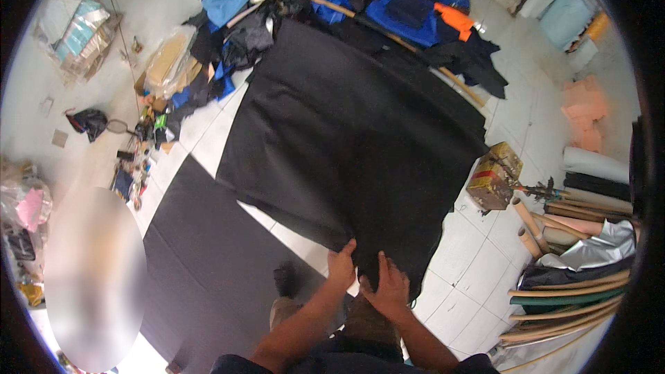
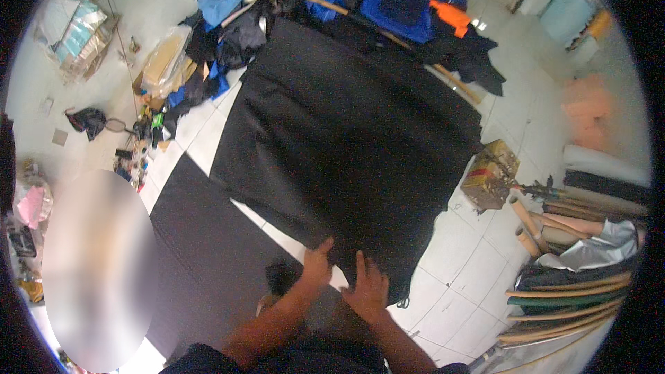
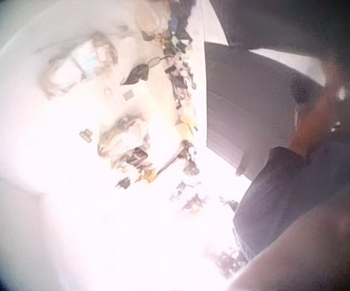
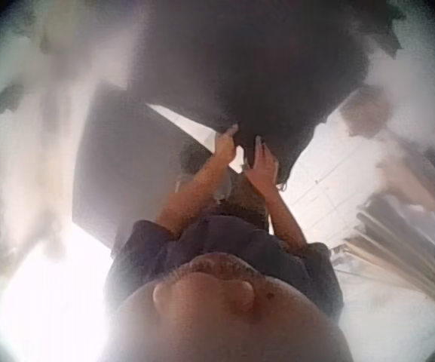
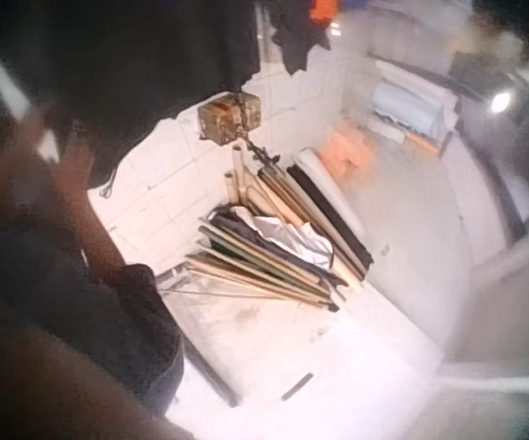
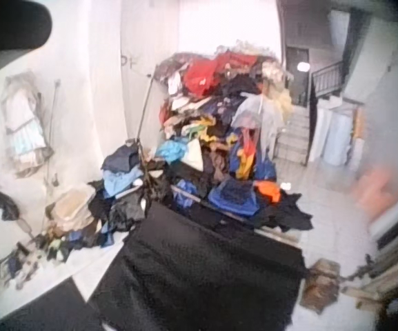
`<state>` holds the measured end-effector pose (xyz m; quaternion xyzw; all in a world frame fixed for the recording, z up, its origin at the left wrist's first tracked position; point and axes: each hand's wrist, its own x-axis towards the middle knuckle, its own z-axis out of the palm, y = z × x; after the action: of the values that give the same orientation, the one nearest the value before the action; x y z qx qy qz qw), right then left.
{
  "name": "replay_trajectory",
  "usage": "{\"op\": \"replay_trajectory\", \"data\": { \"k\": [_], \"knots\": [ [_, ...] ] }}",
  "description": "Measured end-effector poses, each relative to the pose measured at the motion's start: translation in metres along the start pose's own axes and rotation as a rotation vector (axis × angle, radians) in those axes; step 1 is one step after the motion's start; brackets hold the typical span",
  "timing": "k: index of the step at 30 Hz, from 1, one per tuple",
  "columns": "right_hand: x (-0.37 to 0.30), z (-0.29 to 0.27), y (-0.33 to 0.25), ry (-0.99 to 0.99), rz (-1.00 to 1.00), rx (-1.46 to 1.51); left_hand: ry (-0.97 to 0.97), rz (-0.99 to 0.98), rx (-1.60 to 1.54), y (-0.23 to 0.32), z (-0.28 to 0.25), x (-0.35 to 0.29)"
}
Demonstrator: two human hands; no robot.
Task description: The person lays a large black fabric on the floor, uses a wooden stick to measure and align it, then cuts the fabric with scissors. The person repeats the process to cut another piece.
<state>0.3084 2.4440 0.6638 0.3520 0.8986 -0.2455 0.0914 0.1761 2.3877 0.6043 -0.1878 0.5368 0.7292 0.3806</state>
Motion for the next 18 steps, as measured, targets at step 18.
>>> {"op": "replay_trajectory", "data": {
  "k": [18],
  "knots": [
    [-0.283,-0.091,-0.261,0.672,0.008,0.085,-0.494,0.129,-0.442,0.391,-0.285,0.063]
  ]
}}
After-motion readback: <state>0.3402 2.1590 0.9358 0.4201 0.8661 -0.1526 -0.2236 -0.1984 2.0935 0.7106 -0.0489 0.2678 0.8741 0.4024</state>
